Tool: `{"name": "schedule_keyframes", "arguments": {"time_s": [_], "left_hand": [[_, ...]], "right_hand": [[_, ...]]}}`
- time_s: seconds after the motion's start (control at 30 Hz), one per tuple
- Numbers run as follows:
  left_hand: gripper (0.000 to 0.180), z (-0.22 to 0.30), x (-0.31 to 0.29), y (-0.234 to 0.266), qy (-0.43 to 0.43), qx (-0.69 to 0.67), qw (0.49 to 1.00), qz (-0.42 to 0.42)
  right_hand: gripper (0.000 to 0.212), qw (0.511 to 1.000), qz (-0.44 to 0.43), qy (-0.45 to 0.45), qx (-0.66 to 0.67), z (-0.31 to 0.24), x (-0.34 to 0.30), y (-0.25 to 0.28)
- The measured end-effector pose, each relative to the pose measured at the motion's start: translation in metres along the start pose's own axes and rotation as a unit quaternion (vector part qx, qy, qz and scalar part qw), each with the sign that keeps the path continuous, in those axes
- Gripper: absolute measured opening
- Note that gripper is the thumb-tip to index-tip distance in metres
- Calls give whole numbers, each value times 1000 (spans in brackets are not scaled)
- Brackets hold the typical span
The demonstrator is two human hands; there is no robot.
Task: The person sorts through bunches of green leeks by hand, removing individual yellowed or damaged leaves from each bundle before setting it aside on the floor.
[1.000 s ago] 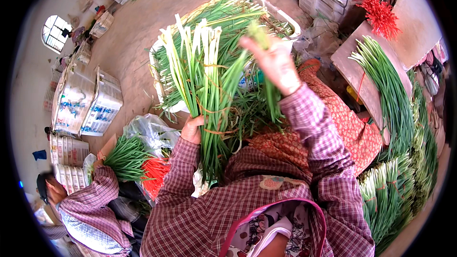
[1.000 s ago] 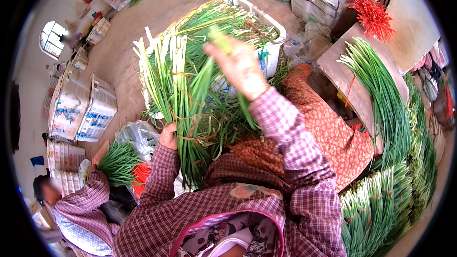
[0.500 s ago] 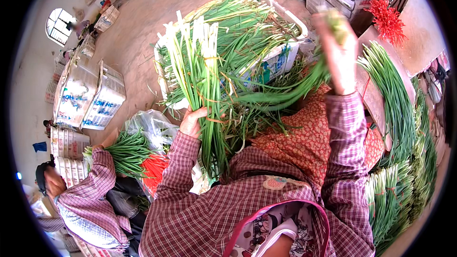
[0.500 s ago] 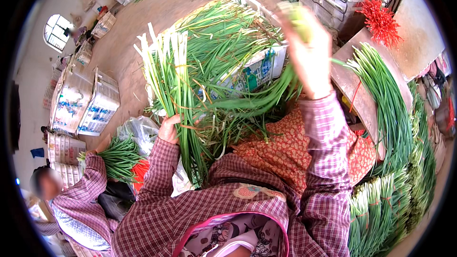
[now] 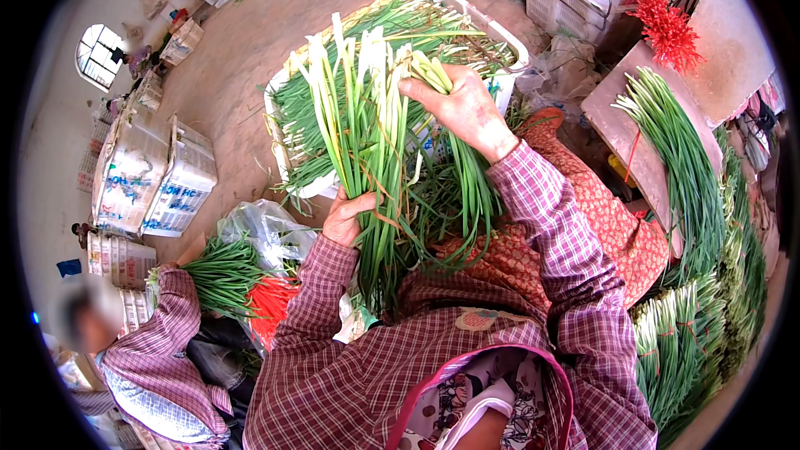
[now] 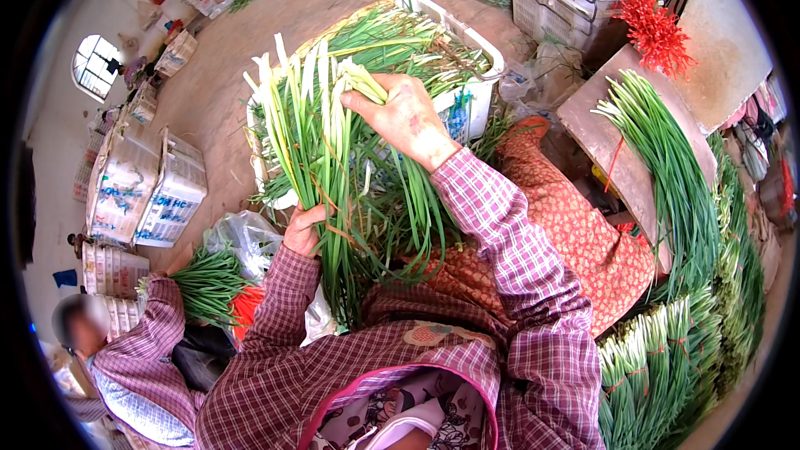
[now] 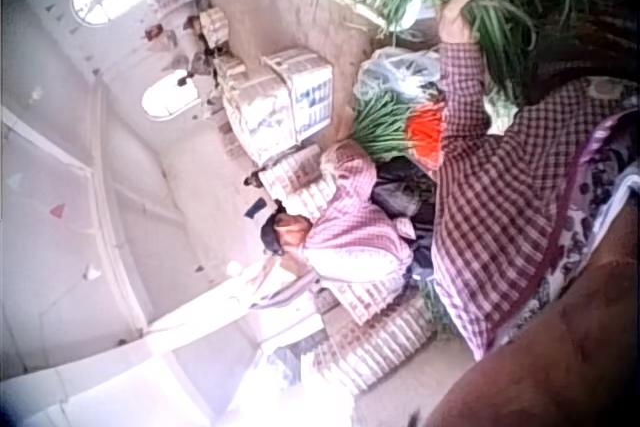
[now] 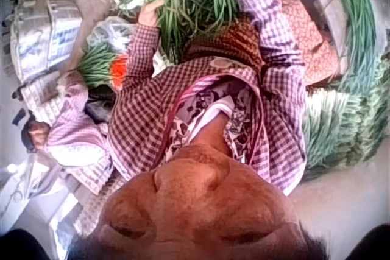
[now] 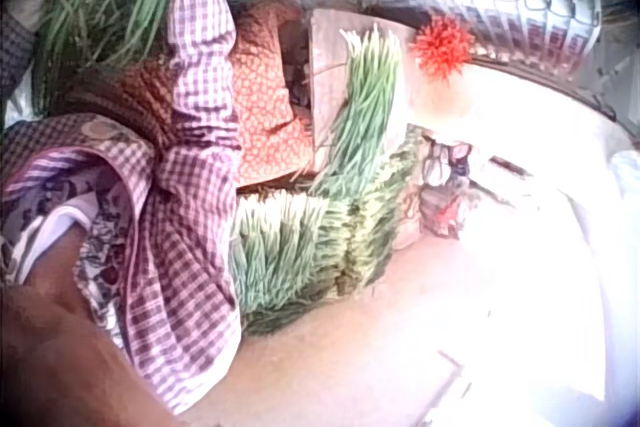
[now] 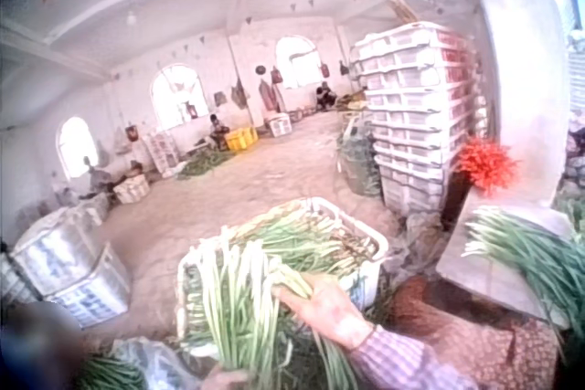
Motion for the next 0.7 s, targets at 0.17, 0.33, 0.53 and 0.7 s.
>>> {"name": "schedule_keyframes", "arguments": {"time_s": [0.17,0.33,0.53,0.7], "left_hand": [[45,6,1,-14,-5,-43,999,7],[44,10,3,-6,-10,-19,1000,-6],[43,7,4,0,-19,-58,997,49],[47,6,4,-7,-5,-13,999,32]], "right_hand": [[31,981,-166,10,-101,1,-23,-11],[38,893,-284,-94,-337,22,-42,6],[30,974,21,80,-211,-1,-20,45],[35,995,-54,-3,-89,-16,-2,-1]]}}
Point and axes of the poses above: each hand's wrist, its own x-axis towards the middle knuckle, its own y-axis out of the back of the hand, z = x × y, the point moved 3 cm from there along x, towards the middle knuckle, and after that the axes turned 14 degrees about y, right-handed, at the moved point
